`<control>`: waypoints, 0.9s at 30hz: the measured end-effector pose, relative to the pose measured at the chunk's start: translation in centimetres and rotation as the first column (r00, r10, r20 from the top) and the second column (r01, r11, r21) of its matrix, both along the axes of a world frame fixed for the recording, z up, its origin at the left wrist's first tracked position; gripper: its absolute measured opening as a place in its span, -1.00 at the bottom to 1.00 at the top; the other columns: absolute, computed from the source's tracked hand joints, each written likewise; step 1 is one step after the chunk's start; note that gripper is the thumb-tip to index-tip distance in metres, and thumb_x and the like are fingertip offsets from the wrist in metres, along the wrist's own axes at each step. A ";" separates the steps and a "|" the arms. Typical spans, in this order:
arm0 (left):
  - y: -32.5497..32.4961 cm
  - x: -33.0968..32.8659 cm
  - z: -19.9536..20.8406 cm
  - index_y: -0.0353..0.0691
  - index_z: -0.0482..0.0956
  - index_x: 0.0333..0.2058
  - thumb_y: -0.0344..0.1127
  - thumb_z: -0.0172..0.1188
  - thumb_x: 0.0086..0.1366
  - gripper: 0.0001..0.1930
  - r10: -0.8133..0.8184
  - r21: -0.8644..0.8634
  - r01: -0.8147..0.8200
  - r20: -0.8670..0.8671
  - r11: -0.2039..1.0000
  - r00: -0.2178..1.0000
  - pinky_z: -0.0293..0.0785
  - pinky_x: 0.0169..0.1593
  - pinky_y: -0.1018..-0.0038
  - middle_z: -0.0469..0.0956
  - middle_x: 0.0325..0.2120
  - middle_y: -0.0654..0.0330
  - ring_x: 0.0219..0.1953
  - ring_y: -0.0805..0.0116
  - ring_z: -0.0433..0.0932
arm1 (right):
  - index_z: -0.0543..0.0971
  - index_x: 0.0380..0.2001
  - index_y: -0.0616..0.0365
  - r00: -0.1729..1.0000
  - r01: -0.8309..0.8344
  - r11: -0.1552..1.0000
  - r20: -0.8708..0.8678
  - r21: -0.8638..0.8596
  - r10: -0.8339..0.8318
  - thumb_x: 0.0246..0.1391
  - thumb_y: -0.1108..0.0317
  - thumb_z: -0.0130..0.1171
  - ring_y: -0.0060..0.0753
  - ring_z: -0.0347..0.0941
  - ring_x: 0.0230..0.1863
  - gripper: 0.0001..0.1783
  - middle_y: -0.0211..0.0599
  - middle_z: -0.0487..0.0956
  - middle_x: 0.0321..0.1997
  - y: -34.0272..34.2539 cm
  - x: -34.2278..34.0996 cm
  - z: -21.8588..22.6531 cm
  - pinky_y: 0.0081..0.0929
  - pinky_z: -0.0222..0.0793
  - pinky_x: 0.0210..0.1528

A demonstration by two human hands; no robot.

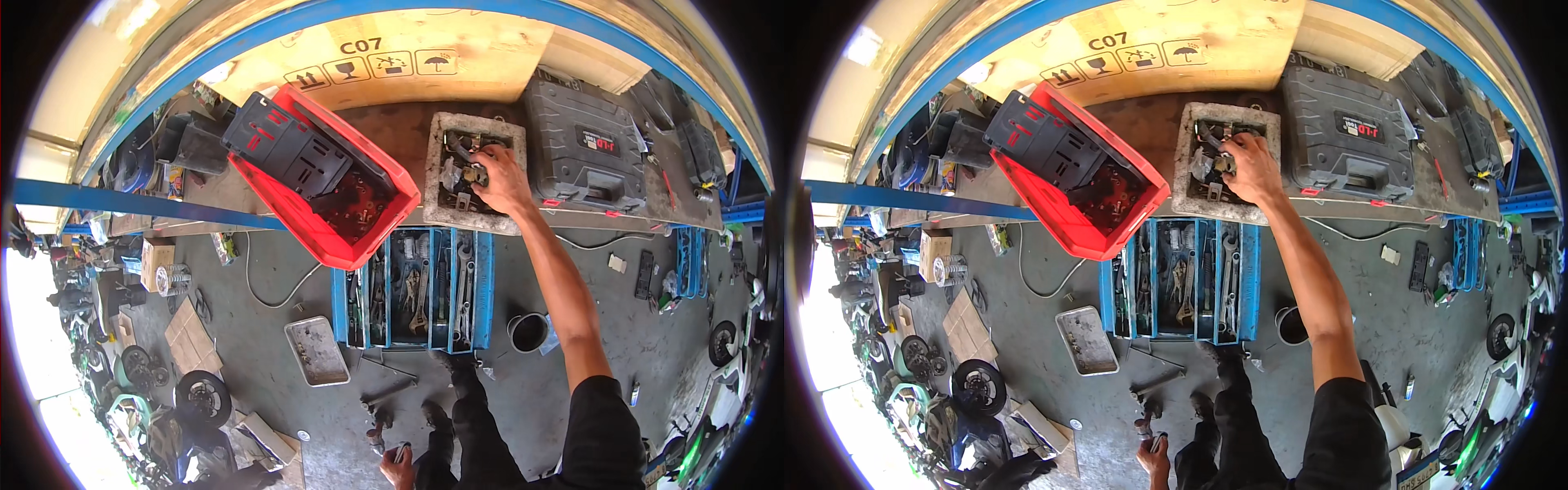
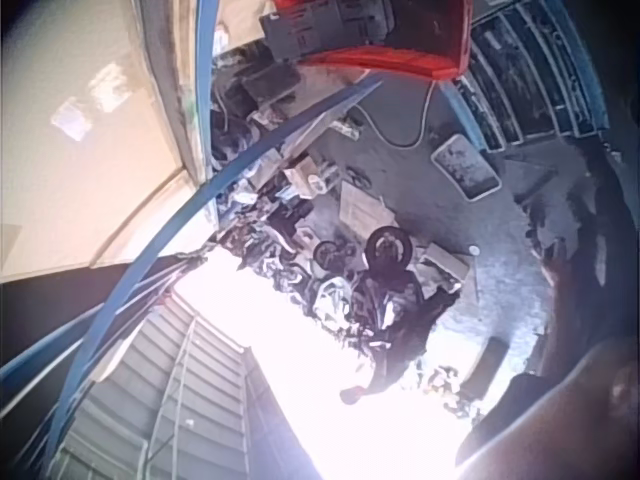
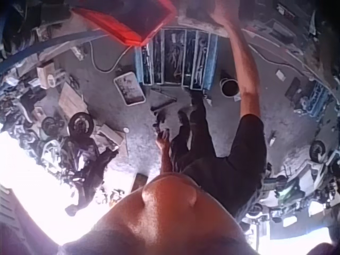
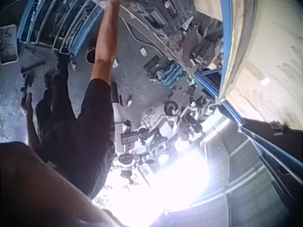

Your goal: The person handles various motorcycle parts, picking them up from a red container and a larger crate on a shelf. The person then assembles small metal components and a rubber gasket by hand while standing over a blue toolbox.

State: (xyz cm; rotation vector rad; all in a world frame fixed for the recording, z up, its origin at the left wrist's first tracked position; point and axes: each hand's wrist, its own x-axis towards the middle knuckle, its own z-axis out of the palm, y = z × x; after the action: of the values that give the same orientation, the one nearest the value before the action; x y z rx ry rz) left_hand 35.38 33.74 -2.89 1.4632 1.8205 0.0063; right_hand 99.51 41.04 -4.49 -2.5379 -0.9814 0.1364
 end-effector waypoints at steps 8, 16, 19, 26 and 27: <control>0.5 -1.2 -0.5 -0.47 0.60 -0.37 -0.25 0.47 -0.02 -0.63 0.074 -0.003 -0.074 0.017 0.997 0.997 0.49 -0.38 0.40 0.62 -0.54 0.10 -0.51 0.40 0.54 | 0.42 0.15 -0.29 0.981 -0.046 0.921 0.154 -0.387 0.114 -0.34 0.07 0.53 0.11 -0.15 0.49 -0.14 -0.24 0.04 0.47 3.5 -2.2 1.9 0.29 -0.12 0.37; 1.5 0.4 -0.8 -0.44 0.58 -0.41 -0.27 0.47 -0.01 -0.65 0.024 0.004 -0.025 0.061 1.000 0.998 0.47 -0.38 0.40 0.60 -0.56 0.12 -0.52 0.41 0.51 | 0.59 -0.09 -0.03 0.994 0.061 0.998 0.092 -0.031 -0.058 -0.24 0.16 0.50 -0.14 0.28 0.24 -0.44 -0.35 0.46 0.14 1.8 2.0 -0.8 -0.05 0.22 0.26; 2.4 0.5 -0.7 -0.43 0.56 -0.44 -0.29 0.46 0.00 -0.68 0.047 0.039 -0.051 0.096 0.998 0.994 0.46 -0.38 0.42 0.60 -0.54 0.12 -0.51 0.42 0.51 | 0.55 -0.06 0.07 0.999 0.024 0.999 0.043 0.021 -0.025 -0.21 0.29 0.45 -0.08 0.33 0.19 -0.45 -0.29 0.48 0.14 1.2 2.6 -0.4 -0.21 0.27 0.27; 2.4 -0.3 -1.5 -0.43 0.58 -0.44 -0.24 0.45 0.01 -0.66 -0.001 -0.026 0.001 0.013 1.000 1.000 0.46 -0.38 0.42 0.60 -0.57 0.14 -0.52 0.43 0.51 | 0.36 0.24 -0.21 0.984 -0.158 0.977 -0.101 -0.141 0.145 -0.14 0.38 0.34 0.12 0.26 0.29 -0.21 -0.15 0.32 0.33 1.2 1.8 2.2 -0.09 0.25 0.30; 2.2 -0.3 -1.9 -0.43 0.58 -0.44 -0.24 0.45 0.01 -0.66 -0.003 -0.026 0.003 0.012 1.000 1.000 0.46 -0.38 0.42 0.60 -0.57 0.14 -0.52 0.43 0.51 | 0.34 0.26 -0.32 0.989 -0.149 0.941 -0.066 -0.304 0.136 -0.15 0.27 0.38 0.19 0.18 0.34 -0.18 -0.13 0.21 0.40 1.7 1.1 2.7 0.03 0.22 0.30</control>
State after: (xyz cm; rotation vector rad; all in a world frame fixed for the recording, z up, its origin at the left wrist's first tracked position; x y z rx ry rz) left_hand 35.08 35.93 -4.79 1.4448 1.8022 -0.0102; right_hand 100.60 42.78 -1.82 -2.7246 -1.2091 0.4168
